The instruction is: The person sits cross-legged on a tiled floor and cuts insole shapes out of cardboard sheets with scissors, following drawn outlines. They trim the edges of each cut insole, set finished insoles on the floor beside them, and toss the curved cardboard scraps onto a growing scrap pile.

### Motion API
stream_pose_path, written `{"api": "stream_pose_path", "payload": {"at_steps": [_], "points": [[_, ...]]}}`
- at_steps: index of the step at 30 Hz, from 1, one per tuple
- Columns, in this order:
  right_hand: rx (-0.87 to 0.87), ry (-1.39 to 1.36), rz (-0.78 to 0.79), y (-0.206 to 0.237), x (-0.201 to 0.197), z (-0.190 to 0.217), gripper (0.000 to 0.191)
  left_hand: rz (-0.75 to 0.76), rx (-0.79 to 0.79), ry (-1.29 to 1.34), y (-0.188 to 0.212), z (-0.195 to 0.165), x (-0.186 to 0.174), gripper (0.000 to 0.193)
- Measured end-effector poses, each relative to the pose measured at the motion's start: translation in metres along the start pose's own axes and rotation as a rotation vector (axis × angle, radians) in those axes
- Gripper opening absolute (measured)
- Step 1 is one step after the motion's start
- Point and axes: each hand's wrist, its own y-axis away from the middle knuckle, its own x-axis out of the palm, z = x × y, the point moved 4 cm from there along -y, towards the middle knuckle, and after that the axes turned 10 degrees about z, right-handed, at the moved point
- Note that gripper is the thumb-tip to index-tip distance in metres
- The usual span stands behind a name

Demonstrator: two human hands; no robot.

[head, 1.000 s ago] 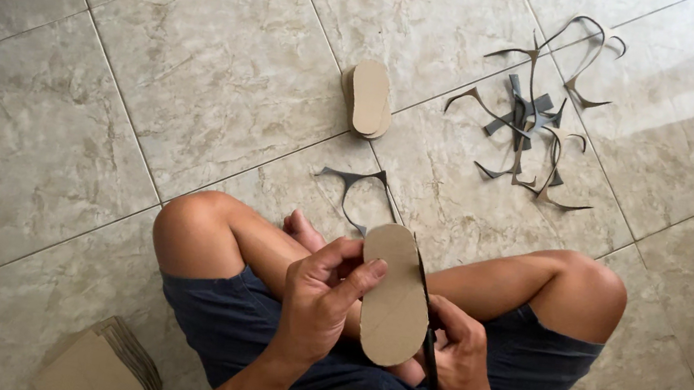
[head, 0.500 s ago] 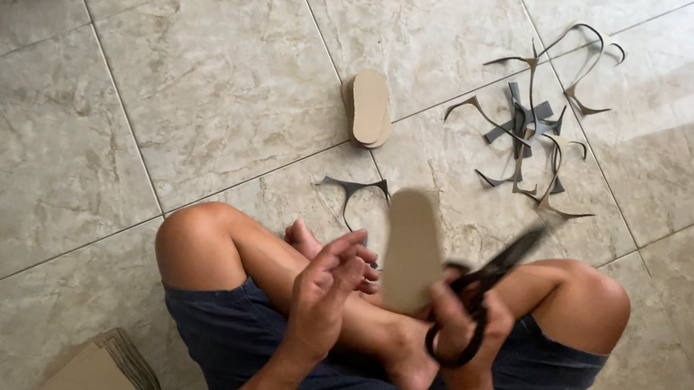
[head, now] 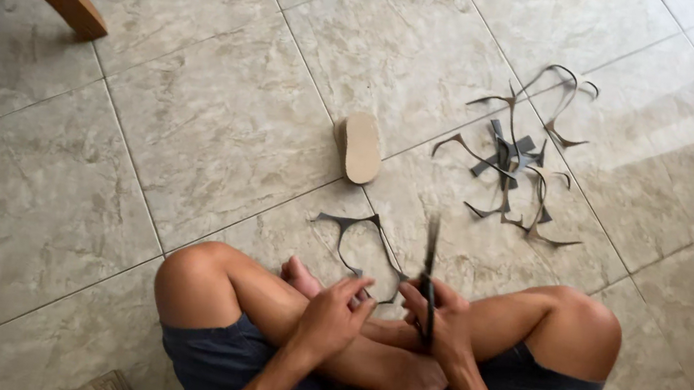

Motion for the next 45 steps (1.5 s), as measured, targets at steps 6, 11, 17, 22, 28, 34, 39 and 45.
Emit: {"api": "stream_pose_path", "payload": {"at_steps": [6,11,17,22,28,34,39,45], "points": [[-0.131,-0.065,-0.306,0.075,-0.082,-0.014,0.021,-0.063,-0.1,-0.631,-0.086,-0.02,-0.018,0.056],[-0.105,-0.143,-0.464,0.105,-0.124,-0.026,0.019,0.044,-0.114,-0.83,-0.101,-0.033,-0.003,0.02],[-0.256,-0.055,-0.43,0.098,-0.117,-0.036,0.019,-0.035,0.053,-0.397,-0.107,-0.104,0.032,0.029],[-0.306,0.14,-0.419,0.107,-0.112,-0.026,0.028,0.002,0.341,0.311,-0.11,-0.165,0.061,0.055],[-0.36,0.301,-0.34,0.13,-0.093,-0.018,0.044,0.294,0.195,0.516,-0.044,-0.098,0.111,0.04],[-0.386,0.162,-0.064,0.138,-0.036,-0.024,0.042,0.294,0.055,0.797,0.041,0.0,0.112,0.042],[-0.356,0.065,0.133,0.145,0.006,-0.032,0.033,0.156,0.024,0.903,0.099,0.041,0.081,0.044],[-0.304,0.155,0.227,0.176,0.019,-0.032,0.024,0.044,-0.007,0.996,0.13,0.051,0.074,0.042]]}}
